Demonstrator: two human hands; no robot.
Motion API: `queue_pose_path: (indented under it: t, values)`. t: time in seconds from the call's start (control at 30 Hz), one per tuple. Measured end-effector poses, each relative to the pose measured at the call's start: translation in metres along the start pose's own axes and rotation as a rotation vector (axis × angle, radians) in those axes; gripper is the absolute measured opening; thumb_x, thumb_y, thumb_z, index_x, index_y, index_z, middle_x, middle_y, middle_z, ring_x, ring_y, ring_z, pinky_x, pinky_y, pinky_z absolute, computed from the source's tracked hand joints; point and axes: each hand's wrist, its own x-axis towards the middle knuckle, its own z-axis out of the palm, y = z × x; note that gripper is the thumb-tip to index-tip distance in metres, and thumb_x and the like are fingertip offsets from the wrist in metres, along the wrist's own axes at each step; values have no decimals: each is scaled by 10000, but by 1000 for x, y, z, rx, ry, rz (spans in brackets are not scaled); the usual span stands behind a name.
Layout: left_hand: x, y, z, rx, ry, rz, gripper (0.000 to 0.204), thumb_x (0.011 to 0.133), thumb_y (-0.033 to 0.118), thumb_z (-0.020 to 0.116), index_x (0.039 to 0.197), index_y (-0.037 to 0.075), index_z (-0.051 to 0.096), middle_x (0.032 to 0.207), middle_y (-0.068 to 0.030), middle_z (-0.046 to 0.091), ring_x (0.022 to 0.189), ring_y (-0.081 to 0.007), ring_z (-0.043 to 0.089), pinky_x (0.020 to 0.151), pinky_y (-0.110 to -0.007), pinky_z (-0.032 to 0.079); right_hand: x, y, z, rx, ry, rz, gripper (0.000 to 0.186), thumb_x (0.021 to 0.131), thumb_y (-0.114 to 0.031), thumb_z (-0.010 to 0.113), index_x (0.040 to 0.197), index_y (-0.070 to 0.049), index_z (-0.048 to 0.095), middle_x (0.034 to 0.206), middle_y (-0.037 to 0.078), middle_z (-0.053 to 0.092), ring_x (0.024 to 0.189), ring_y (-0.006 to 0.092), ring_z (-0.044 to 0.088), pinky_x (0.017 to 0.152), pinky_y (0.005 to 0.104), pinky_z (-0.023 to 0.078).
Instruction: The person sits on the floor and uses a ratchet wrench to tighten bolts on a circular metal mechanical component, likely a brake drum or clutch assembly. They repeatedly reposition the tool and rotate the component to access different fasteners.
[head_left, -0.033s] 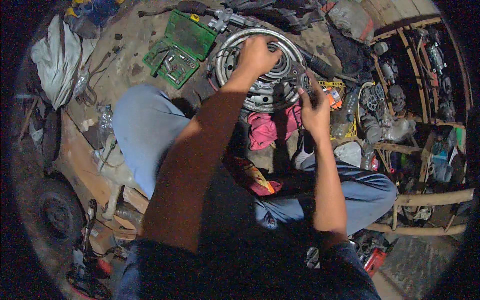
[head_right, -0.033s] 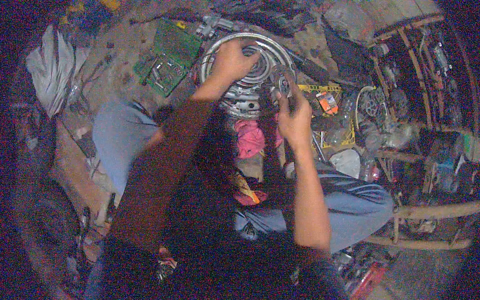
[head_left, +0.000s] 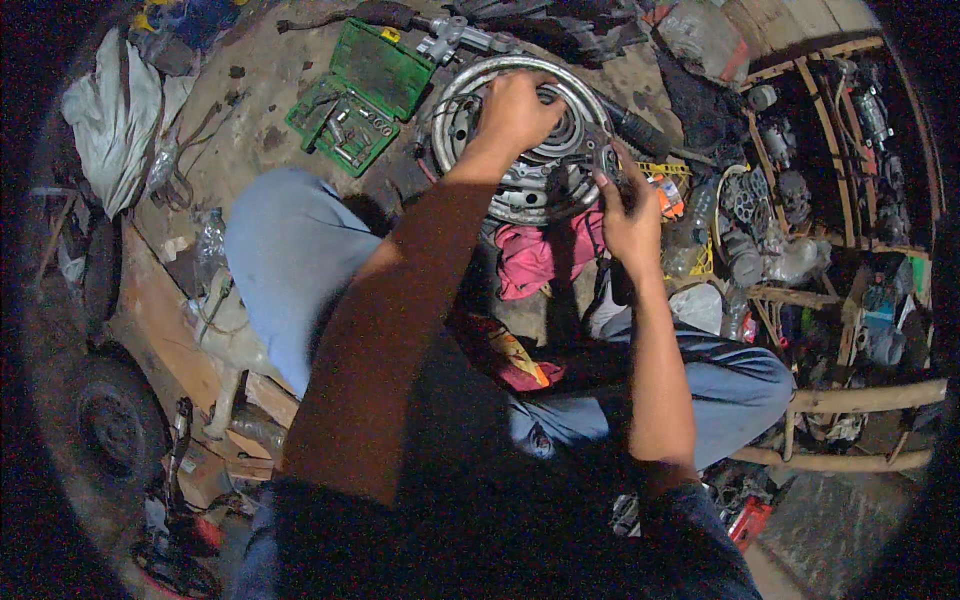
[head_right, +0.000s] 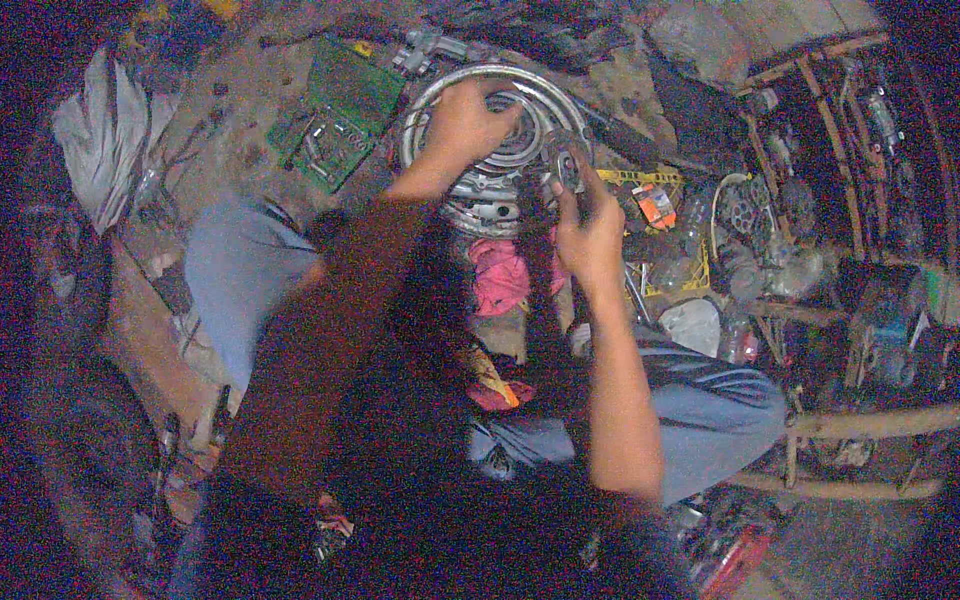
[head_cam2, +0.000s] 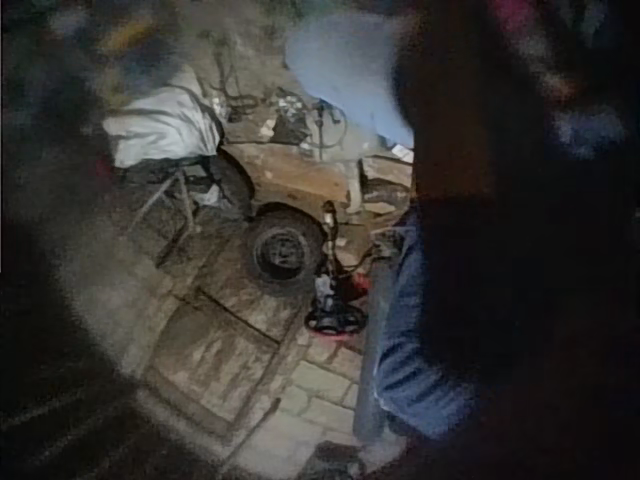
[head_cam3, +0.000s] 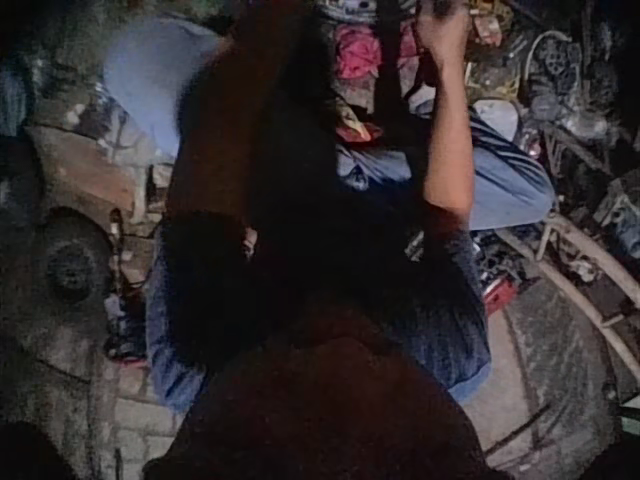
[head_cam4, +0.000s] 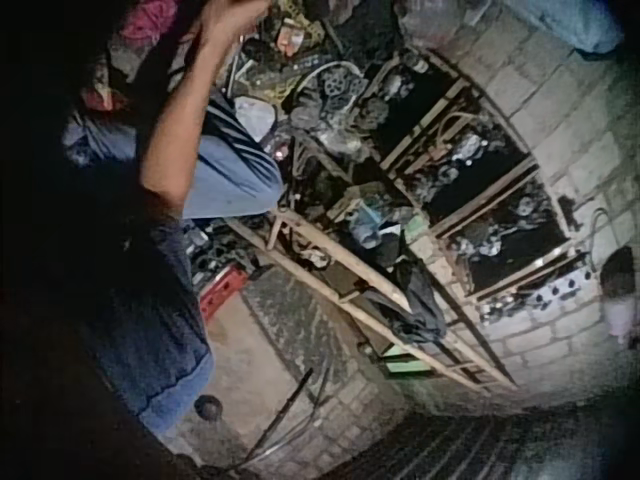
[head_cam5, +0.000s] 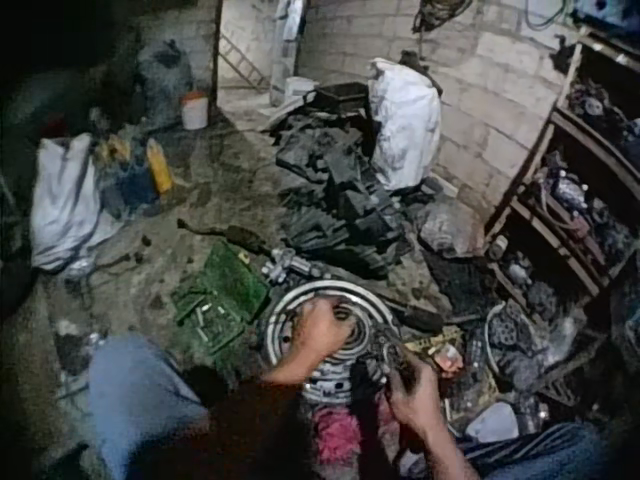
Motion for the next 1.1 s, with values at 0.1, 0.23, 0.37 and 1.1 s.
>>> queue_pose_path:
  t: [0.1,0.23,0.37,1.1]
  values:
    - [2,-3,6,5,26,-1,362,769,278,762,1064,68,770,1064,-264,710,1015,-423,682,944,-473,537,12,3,0,-148,-28,-15,473,946,-136,659,1391,-7,566,1301,273,635,1246,354,607,1050,412,445]
    - [1,-3,6,15,24,-17,359,777,285,755,1058,62,772,1086,-265,706,1026,-419,678,966,-470,527,22,3,-2,-172,-77,43,466,945,-130,674,1368,37,575,1338,252,627,1305,283,568,1100,357,400]
    - [-2,7,2,59,24,-8,401,775,318,754,1101,85,764,1041,-231,727,988,-421,695,927,-477,545,29,21,-2,-234,-11,-78,463,942,-186,694,1341,31,601,1287,254,657,1224,292,624,1055,376,444]
    - [-2,6,-1,36,3,-48,382,802,327,746,1109,100,760,1092,-236,710,1016,-412,678,968,-479,526,90,-13,-16,-264,-384,156,378,899,-217,752,1158,44,668,916,120,745,863,257,685,823,399,519]
